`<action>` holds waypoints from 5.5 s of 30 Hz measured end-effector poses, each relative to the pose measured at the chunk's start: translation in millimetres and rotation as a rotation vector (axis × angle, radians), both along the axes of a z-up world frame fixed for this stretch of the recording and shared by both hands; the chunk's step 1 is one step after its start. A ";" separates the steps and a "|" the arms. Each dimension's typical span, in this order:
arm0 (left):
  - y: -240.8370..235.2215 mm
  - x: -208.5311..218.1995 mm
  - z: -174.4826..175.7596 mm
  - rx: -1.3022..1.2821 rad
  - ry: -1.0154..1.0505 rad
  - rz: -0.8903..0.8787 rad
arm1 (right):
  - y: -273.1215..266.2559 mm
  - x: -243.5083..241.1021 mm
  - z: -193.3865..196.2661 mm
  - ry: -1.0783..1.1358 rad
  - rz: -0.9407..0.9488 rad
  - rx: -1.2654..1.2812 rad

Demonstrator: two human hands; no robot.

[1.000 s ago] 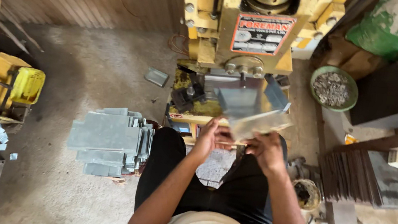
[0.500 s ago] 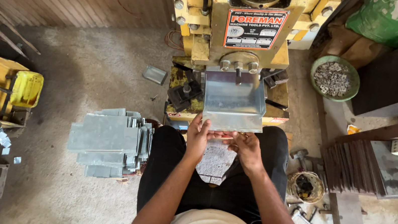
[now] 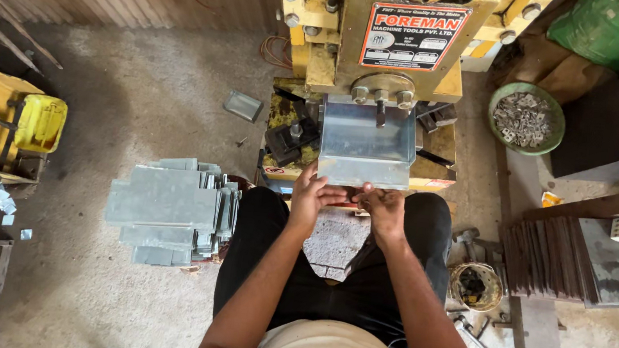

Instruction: The person bends and shapes metal sheets using a industrial press machine to form small rectangular boxes.

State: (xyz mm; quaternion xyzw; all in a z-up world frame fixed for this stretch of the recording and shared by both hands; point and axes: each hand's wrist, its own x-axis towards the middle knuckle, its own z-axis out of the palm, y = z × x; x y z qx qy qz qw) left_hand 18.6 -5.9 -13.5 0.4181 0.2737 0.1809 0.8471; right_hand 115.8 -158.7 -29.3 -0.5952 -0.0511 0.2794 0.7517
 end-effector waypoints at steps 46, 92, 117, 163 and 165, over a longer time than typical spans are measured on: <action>-19.2 -38.1 65.0 -0.301 -0.002 -0.371 | -85.2 51.5 14.7 0.213 0.379 0.278; -0.4 32.3 -8.6 0.458 0.029 0.191 | -2.8 55.9 23.2 -0.322 -0.063 -0.103; -37.3 -83.5 -17.9 0.588 0.148 -0.407 | -69.5 2.2 -22.4 0.204 -0.184 0.083; 167.3 -180.9 -103.1 1.703 1.252 -0.329 | -295.5 -21.6 -60.9 0.940 -0.513 0.244; 165.8 -186.5 -106.8 1.700 1.278 -0.413 | -288.3 -45.9 -64.2 0.973 -0.579 0.061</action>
